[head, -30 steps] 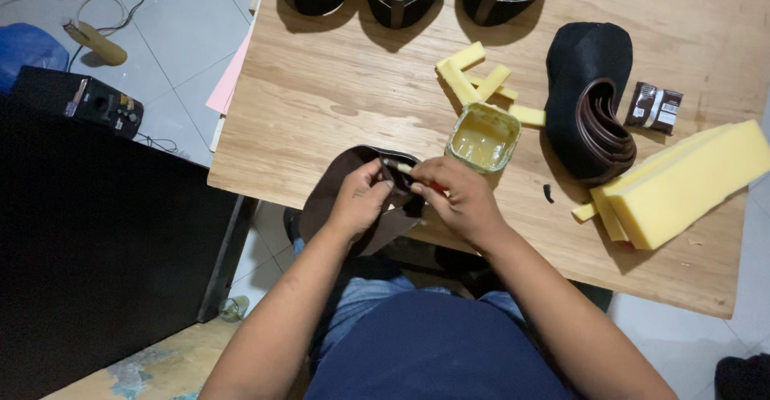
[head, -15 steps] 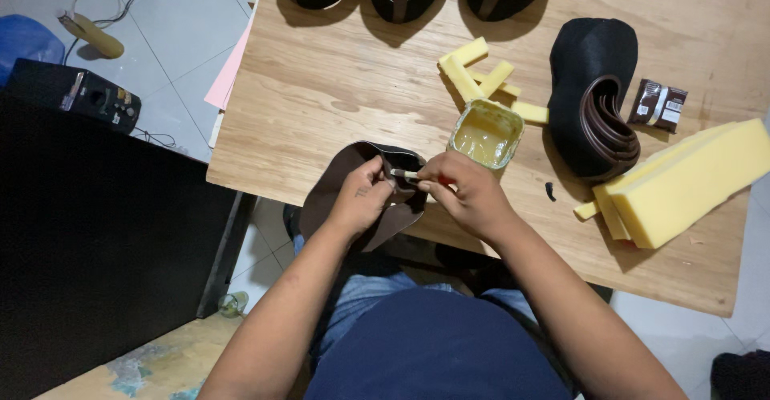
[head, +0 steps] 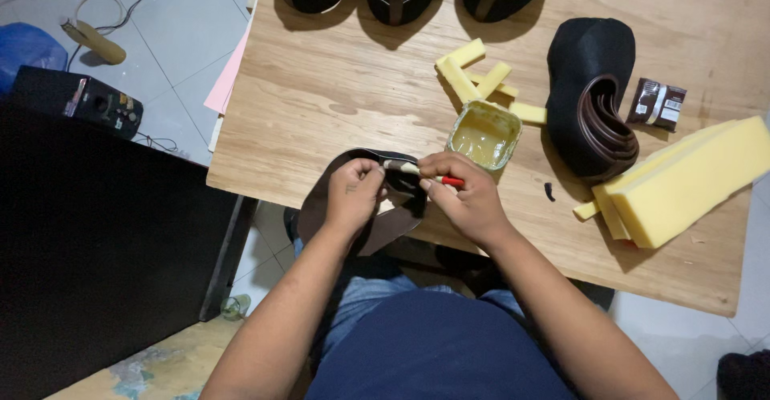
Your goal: The person applies glue to the inner edge of a brown shoe upper using a small brush, then sets the piece aside. This is repeated for several similar shoe uppers. The workspace contains foam pieces, a glue container, and multiple finished uppers.
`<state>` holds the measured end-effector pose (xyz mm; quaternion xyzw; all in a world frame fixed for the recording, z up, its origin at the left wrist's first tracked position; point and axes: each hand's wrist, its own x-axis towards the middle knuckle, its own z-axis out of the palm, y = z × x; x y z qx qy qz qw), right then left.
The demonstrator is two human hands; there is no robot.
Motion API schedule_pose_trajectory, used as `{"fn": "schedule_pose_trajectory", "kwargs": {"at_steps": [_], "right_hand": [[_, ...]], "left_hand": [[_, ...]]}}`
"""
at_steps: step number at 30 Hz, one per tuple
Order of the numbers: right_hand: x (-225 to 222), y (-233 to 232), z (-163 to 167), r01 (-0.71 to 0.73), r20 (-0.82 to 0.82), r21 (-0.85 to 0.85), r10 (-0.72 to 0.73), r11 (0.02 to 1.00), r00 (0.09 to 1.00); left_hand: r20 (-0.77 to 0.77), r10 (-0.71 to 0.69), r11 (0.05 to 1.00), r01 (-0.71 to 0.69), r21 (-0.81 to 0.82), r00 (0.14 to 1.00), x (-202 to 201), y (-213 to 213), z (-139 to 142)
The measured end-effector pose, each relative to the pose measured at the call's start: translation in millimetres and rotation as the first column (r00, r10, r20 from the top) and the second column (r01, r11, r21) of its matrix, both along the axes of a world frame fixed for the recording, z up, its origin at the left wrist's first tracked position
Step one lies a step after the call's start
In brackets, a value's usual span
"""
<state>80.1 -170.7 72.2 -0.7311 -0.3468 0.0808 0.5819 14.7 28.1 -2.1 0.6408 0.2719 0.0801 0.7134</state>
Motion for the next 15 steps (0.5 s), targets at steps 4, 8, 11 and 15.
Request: {"fn": "schedule_pose_trajectory", "kwargs": {"at_steps": [4, 8, 11, 15], "right_hand": [[0.2, 6.4, 2.8, -0.014, -0.029, 0.012, 0.014, 1.000, 0.999], [0.2, 7.4, 2.4, -0.035, -0.012, -0.039, 0.035, 0.999, 0.999], [-0.6, 4.5, 0.6, -0.075, -0.007, -0.069, 0.074, 0.995, 0.997], [-3.2, 1.3, -0.4, -0.099, 0.006, -0.110, 0.101, 0.989, 0.995]], "left_hand": [[0.065, -0.037, 0.982, 0.048, -0.180, 0.997, 0.0, -2.7, 1.8], [0.119, 0.001, 0.943, 0.039, -0.329, 0.993, 1.3, -2.2, -3.9], [0.133, 0.007, 0.952, 0.034, -0.304, 0.991, 2.3, -1.7, -7.2], [0.095, -0.015, 0.997, 0.022, -0.071, 0.995, 1.2, -1.8, -5.0]]}}
